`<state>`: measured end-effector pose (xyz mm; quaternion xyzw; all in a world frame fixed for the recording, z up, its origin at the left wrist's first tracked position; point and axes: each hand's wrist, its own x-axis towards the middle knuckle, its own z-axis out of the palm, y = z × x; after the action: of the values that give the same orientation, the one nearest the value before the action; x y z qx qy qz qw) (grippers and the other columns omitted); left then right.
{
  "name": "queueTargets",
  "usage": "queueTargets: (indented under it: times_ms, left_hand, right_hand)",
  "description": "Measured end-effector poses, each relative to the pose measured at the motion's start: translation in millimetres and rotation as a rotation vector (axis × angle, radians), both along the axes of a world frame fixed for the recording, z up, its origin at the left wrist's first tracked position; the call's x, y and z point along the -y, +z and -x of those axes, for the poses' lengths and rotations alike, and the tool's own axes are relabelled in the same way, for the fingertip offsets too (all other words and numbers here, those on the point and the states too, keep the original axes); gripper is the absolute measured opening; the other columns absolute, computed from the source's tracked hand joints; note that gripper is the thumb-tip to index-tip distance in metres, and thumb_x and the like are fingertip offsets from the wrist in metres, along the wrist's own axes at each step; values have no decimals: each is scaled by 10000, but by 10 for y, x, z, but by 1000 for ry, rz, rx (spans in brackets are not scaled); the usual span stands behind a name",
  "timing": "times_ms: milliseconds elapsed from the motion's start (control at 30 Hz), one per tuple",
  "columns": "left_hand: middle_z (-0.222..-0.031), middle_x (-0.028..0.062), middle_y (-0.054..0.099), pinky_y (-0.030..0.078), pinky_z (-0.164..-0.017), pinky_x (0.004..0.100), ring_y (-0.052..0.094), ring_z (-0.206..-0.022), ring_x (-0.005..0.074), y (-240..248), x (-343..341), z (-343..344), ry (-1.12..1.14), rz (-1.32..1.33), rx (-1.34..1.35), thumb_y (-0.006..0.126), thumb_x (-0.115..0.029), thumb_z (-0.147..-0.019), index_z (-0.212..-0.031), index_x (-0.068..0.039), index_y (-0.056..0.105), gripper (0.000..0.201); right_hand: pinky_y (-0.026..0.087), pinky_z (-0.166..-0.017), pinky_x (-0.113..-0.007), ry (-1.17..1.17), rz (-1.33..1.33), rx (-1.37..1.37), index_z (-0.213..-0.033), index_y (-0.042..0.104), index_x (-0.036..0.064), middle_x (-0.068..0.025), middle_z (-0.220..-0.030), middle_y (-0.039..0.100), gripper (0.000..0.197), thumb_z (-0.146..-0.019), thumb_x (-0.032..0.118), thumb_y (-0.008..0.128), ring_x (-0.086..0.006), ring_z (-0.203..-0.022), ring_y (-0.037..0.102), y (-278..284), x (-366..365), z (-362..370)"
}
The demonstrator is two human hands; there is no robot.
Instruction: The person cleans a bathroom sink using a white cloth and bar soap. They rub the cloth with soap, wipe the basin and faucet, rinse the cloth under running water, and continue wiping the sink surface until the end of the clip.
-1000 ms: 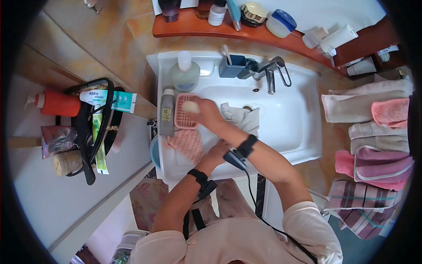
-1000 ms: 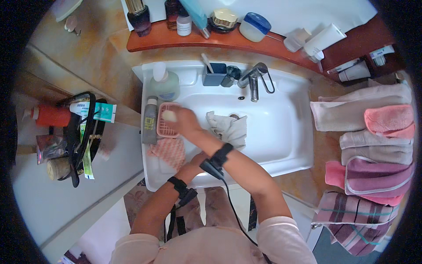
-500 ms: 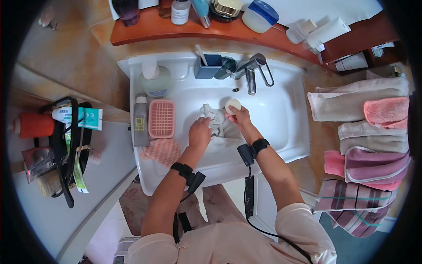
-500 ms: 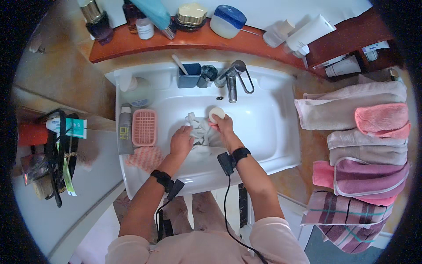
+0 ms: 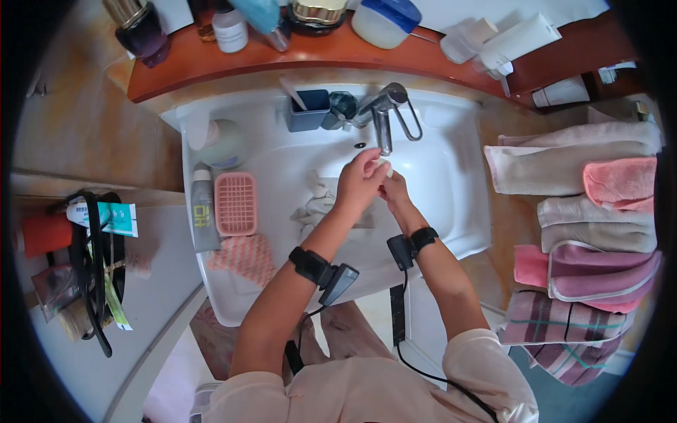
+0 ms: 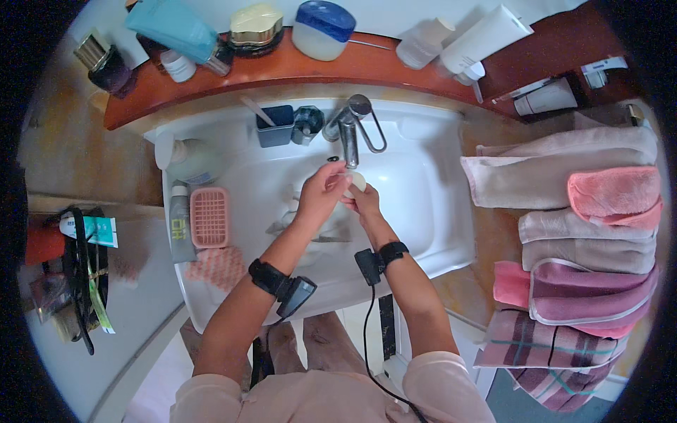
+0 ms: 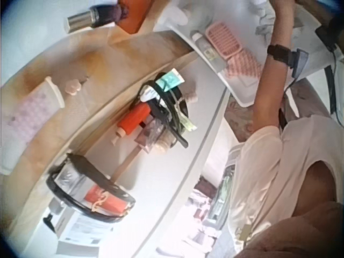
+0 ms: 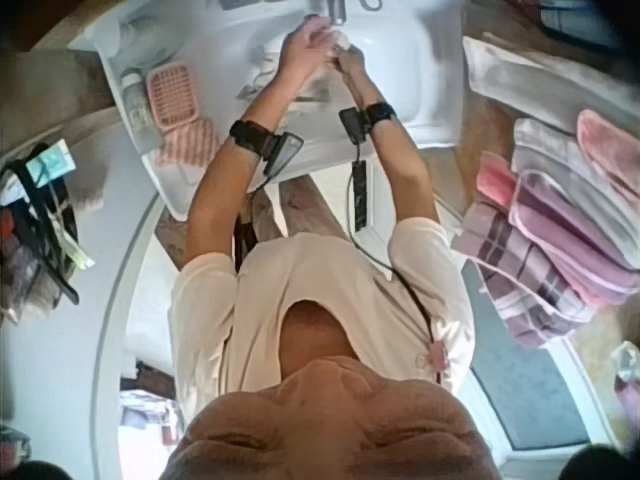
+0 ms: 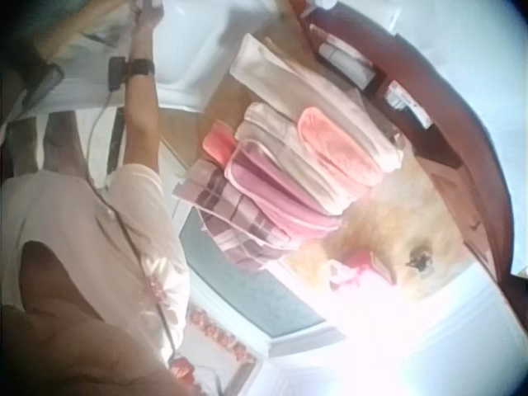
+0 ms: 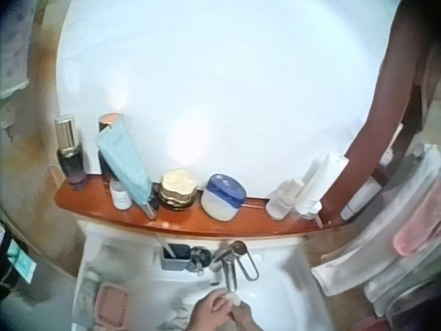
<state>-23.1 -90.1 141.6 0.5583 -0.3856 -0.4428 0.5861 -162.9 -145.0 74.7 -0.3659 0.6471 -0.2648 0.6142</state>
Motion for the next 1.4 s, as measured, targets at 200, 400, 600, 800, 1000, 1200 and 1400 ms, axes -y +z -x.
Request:
queueTargets:
  times_ms: [200,400,600,800,1000,1200,1400]
  left_hand:
    - [-926,90,668,503,-729,284,647,-818,186,-75,-11,17,113,-75,151,657,-146,-839,-1104,-46,581,294]
    - [-1360,163,447,363,-1015,397,396,-1268,371,-636,-637,-14,-255,-401,941,718,-276,-756,-1331,-103,433,665]
    - [-1521,85,189,201,-1098,482,123,-1404,334,-996,-1074,-220,-529,-518,996,708,-371,-738,-1400,-165,360,776]
    - [-1538,69,142,147,-1118,478,89,-1416,312,-1087,-1098,-233,-555,-516,978,669,-391,-775,-1409,-169,348,745]
    - [-1544,64,113,129,-1120,491,70,-1418,323,-1133,-1161,-178,-516,-450,1036,654,-409,-783,-1411,-168,344,741]
    - [-1541,86,115,128,-1117,502,73,-1413,342,-1171,-1184,-151,-491,-413,1058,649,-408,-785,-1410,-146,341,744]
    - [-1541,102,102,124,-1117,506,74,-1411,349,-1139,-1163,-136,-529,-450,1105,628,-416,-799,-1420,-137,322,746]
  right_hand:
    - [479,-486,-195,44,-44,2,-1087,583,69,-78,-871,693,311,-857,268,652,-117,-636,659,453,-8,354]
    - [500,-499,-203,123,-93,86,-1088,584,63,-107,-860,691,323,-856,276,654,-145,-648,671,183,-66,-16]
    - [480,-447,-202,43,-113,106,-1013,606,7,-111,-810,682,289,-872,258,628,-153,-620,664,-419,123,-394]
    - [385,-367,-203,-48,-79,141,-949,598,-3,-120,-758,672,234,-885,221,600,-108,-470,557,-615,83,-508]
    - [365,-341,-211,-36,-29,176,-952,585,-9,-143,-728,663,223,-880,201,607,-101,-423,518,-408,80,-557]
    - [345,-330,-211,-4,-29,296,-955,578,-20,-148,-711,658,250,-875,213,618,-97,-388,473,-332,92,-601]
    - [326,-320,-216,-64,-103,149,-948,570,-21,-152,-712,655,255,-875,218,620,-106,-392,474,-396,168,-530]
